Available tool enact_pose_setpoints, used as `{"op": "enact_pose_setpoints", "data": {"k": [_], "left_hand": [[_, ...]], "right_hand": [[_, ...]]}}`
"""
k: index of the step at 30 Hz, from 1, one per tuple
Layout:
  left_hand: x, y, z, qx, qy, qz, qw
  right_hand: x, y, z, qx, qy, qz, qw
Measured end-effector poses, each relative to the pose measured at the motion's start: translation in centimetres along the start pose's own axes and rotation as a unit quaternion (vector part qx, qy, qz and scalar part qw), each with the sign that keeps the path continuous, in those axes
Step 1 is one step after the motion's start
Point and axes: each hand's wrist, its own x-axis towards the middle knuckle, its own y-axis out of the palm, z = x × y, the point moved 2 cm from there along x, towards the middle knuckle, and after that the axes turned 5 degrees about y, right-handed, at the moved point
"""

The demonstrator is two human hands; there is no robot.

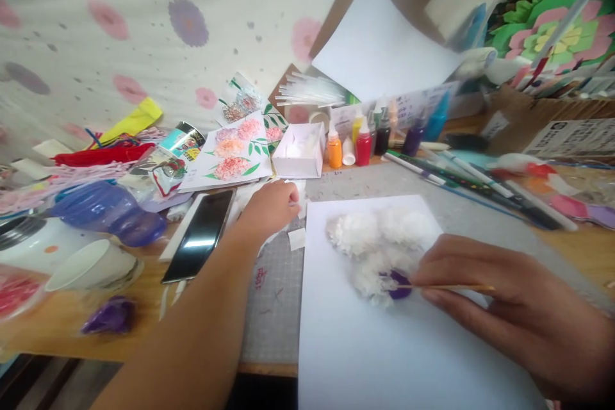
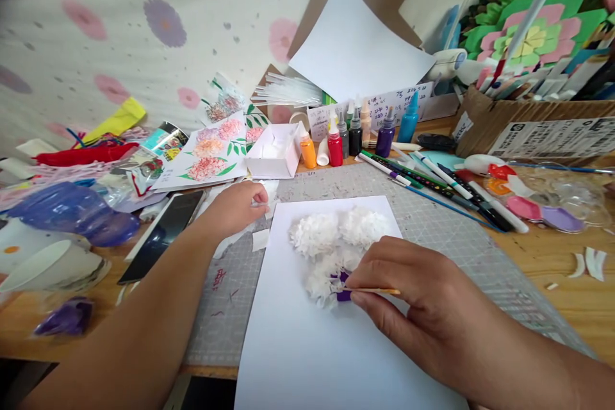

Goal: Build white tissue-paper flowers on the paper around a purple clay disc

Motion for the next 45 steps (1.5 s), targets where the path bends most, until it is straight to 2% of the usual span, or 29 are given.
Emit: {"op": "enact_pose_setpoints", "data": {"k": [6, 11, 15, 22, 28, 41, 45], "left_hand": [[-0.4, -1.3, -0.1, -0.099, -0.01, -0.028, 0.995], [-1.1, -2.0, -1.0, -0.23, 0.018, 0.003, 0.973], [-1.2, -1.7, -1.6, -0.261, 0.017, 0.03, 0.965], [-0.8, -0.3, -1.0, -0.225, -0.004, 0.073, 0.972], [-0.7, -0.1, -1.0, -0.184, 0.033, 0.106, 0.977], [-0.6, -0.5, -1.4, -0.087, 0.051, 0.067, 0.993], [-0.4, -1.1, -1.3, -0.078, 0.057, 0.031, 0.995]], "right_hand": [[-0.1, -0.2, -0.1, 0.007, 0.002, -0.003, 1.0], [0.2, -0.5, 0.3, -0.014, -0.021, -0.001, 1.0], [0.2, -0.8, 0.4, -0.024, -0.025, -0.013, 0.999], [0.3, -0.9, 0.3, -0.032, -0.029, -0.017, 0.999], [0.3, -0.9, 0.5, -0.021, -0.018, -0.016, 0.999], [0.3, -1.0, 0.4, -0.033, -0.024, -0.012, 0.999], [0.3, -1.5, 0.4, -0.015, -0.013, -0.023, 1.0]]}}
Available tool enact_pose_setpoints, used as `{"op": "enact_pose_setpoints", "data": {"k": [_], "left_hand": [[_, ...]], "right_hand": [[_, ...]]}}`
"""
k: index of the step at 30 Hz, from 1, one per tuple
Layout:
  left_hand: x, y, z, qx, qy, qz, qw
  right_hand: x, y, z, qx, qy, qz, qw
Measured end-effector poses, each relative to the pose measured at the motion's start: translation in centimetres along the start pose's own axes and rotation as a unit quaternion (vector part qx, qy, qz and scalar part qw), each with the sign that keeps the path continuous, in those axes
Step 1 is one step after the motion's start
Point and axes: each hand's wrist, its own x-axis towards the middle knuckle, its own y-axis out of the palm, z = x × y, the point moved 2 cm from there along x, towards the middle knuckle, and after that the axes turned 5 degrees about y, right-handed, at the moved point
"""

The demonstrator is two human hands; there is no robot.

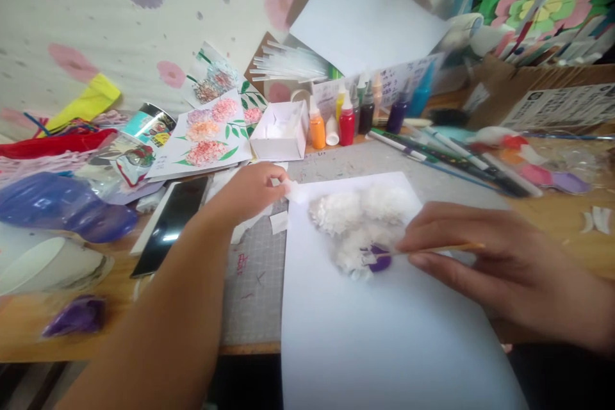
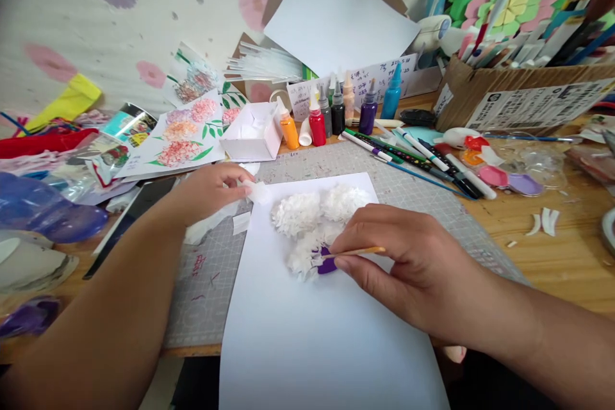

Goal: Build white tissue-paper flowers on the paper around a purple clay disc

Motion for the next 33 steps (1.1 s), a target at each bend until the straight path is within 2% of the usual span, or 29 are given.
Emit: {"op": "enact_pose_setpoints", "data": {"k": [4, 8, 12, 16, 21, 23, 25, 29, 33], "left_hand": [[-0.1, -1.0, -0.3, -0.008, 0.007, -0.04, 0.999], [-0.6, -1.7, -1.0, -0.036, 0.022, -0.084, 0.996], [-1.1, -1.2, -2.2, -0.118, 0.017, -0.078, 0.99], [-1.6, -0.2, -3.5, -0.241, 0.019, -0.038, 0.969], [-2.0, 1.5, -5.9, -0.35, 0.07, 0.083, 0.931], [-2.2, 2.5, -7.0, -0.355, 0.067, 0.125, 0.924], [-2.4, 3.5, -7.9, -0.358, 0.034, 0.148, 0.921], [-2.7, 5.1, -8.8, -0.334, -0.021, 0.16, 0.929], [-2.8, 5.8, -8.9, -0.286, -0.031, 0.173, 0.942]], "right_hand": [[0.3, -0.5, 0.0, 0.009, 0.034, -0.013, 0.999], [0.5, -0.2, -0.1, 0.021, 0.043, -0.012, 0.999], [0.3, 0.8, -0.4, 0.024, 0.04, 0.014, 0.999], [0.0, 1.3, -0.6, 0.01, 0.042, 0.023, 0.999], [-0.3, 1.4, -0.5, 0.018, 0.023, 0.043, 0.999], [-0.3, 1.4, -0.4, 0.018, 0.018, 0.05, 0.998], [-0.4, 1.4, -0.4, 0.013, 0.014, 0.052, 0.998], [-0.5, 1.3, -0.1, -0.019, -0.021, 0.053, 0.998], [-0.5, 1.3, 0.1, -0.046, -0.045, 0.063, 0.996]]}}
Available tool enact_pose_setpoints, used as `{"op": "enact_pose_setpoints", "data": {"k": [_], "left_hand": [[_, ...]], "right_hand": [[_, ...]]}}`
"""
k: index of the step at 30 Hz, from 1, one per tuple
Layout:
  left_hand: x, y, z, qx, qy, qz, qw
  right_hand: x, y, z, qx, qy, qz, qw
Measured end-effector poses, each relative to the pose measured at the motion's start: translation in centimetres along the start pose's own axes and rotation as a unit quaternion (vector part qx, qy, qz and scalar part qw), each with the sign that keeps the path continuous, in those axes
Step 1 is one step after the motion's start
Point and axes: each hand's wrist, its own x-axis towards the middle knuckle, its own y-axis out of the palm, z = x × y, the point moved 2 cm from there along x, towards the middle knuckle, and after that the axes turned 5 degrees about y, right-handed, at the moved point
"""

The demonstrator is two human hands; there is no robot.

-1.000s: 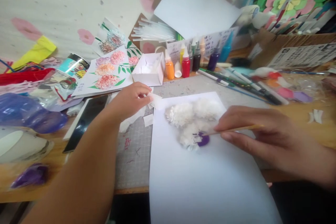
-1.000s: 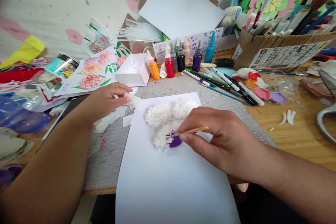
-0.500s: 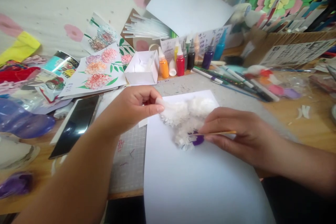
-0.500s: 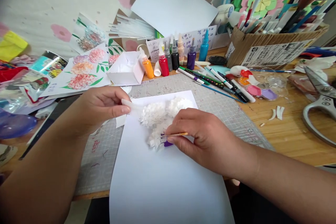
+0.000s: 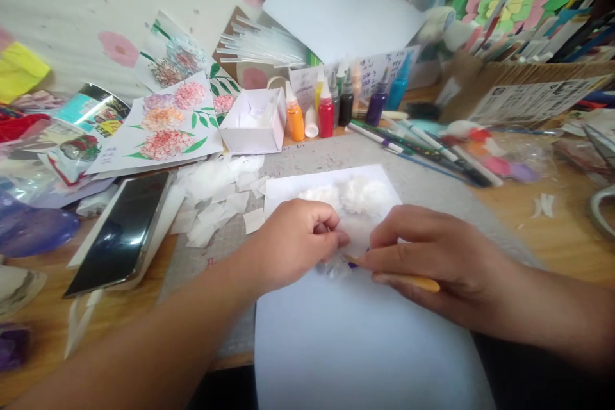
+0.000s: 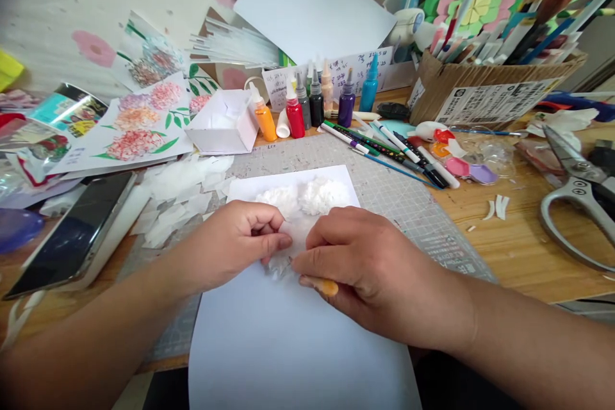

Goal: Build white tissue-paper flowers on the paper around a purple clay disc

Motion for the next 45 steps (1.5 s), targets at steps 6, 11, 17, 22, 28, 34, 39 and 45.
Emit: {"op": "enact_pose_setpoints", "data": {"k": [6, 11, 17, 22, 28, 34, 39, 45], "left_hand": [[0.2, -0.2, -0.4, 0.059, 0.002, 0.015, 0.998], [-0.1, -0.5, -0.4, 0.118, 0.008, 0.018, 0.993], [0.1, -0.5, -0.4, 0.141, 0.0, 0.016, 0.99], [0.3, -0.5, -0.3, 0.163, 0.007, 0.023, 0.986], [0.1, -0.7, -0.2, 0.147, 0.018, 0.016, 0.989], [0.0, -1.5, -0.3, 0.107, 0.031, 0.004, 0.994], [-0.3, -1.5, -0.5, 0.119, 0.065, 0.045, 0.99], [-0.6, -1.6, -0.1, 0.154, 0.092, 0.088, 0.98]], "right_hand": [[0.0, 0.0, -0.1, -0.011, -0.016, 0.003, 1.0], [0.2, -0.8, 0.4, 0.006, -0.015, 0.007, 1.0], [0.7, -1.5, 0.5, 0.048, 0.03, -0.078, 0.995], [0.9, -0.4, -0.1, 0.029, 0.039, -0.054, 0.997], [0.9, 0.6, -0.5, 0.036, 0.043, -0.027, 0.998], [1.2, 1.2, -0.4, -0.026, 0.029, -0.007, 0.999], [1.1, 0.7, 0.0, -0.04, 0.006, 0.002, 0.999], [0.8, -1.1, 0.7, 0.015, 0.011, -0.067, 0.998]]}}
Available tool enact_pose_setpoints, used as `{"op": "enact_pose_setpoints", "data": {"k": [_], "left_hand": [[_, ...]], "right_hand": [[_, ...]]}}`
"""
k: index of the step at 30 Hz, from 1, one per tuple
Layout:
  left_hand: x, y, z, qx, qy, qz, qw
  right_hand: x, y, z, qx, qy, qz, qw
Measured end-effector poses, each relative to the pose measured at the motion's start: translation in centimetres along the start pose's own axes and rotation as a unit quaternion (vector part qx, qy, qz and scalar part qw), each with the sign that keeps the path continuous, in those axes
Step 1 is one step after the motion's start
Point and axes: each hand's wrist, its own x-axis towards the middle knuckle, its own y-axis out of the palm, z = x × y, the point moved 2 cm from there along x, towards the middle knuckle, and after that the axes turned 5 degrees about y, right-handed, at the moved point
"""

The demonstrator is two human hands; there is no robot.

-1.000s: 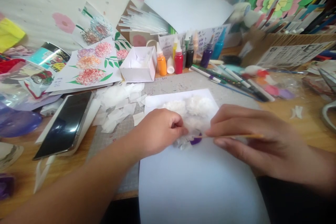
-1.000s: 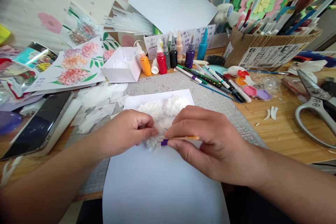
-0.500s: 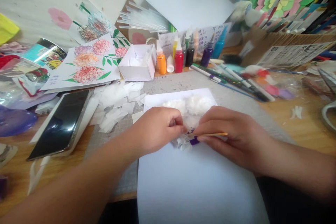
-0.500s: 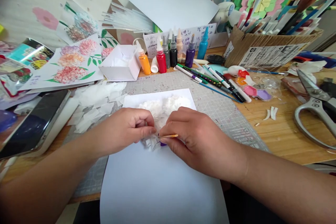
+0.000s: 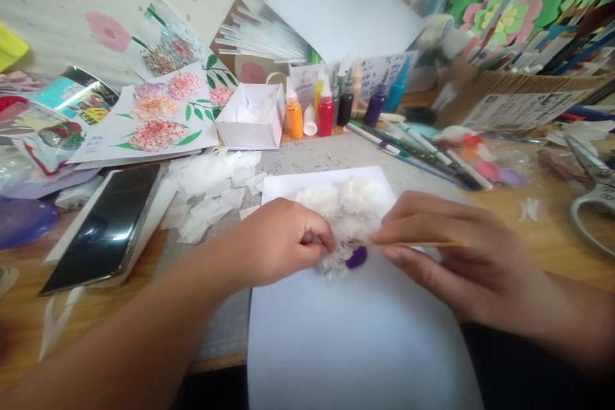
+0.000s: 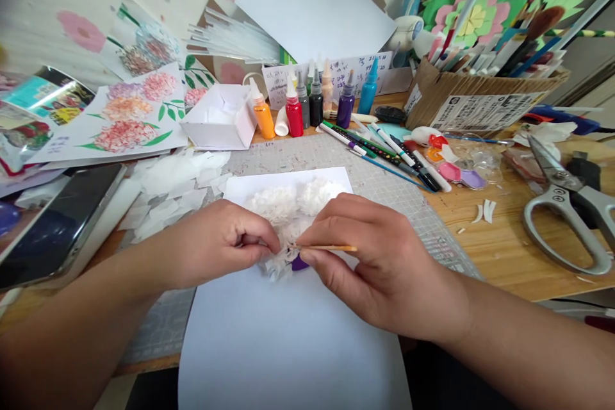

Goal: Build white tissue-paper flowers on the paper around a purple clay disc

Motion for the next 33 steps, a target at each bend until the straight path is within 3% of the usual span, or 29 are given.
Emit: {"op": "enact_pose_setpoints", "data": {"k": [7, 10, 12, 14, 16, 20, 33], "left_hand": [[-0.7, -1.1, 0.0, 0.025, 0.028, 0.014, 0.999], [-1.0, -3.2, 1.4, 0.065, -0.054, -0.103, 0.991], [-1.3, -4.9, 2.7, 0.131, -0.118, -0.207, 0.962], [-1.4, -6.0, 3.8, 0.2, -0.166, -0.257, 0.931], [-1.3, -6.4, 4.6, 0.233, -0.19, -0.248, 0.921], [-0.7, -5.9, 5.7, 0.222, -0.18, -0.215, 0.934], [0.1, -4.9, 6.8, 0.197, -0.122, -0.221, 0.947]], "right_hand": [[-0.3, 0.9, -0.6, 0.03, 0.022, 0.023, 0.999], [-0.3, 0.9, -0.4, 0.028, 0.013, 0.037, 0.999], [-0.2, 0.7, -0.1, 0.016, 0.006, 0.043, 0.999], [-0.1, 0.5, 0.0, 0.002, -0.004, 0.044, 0.999], [-0.3, 0.5, 0.0, -0.008, -0.011, 0.038, 0.999], [-0.9, 0.7, -0.3, -0.013, -0.007, 0.024, 1.0], [-0.8, 0.4, 0.1, -0.037, -0.022, 0.019, 0.999]]}}
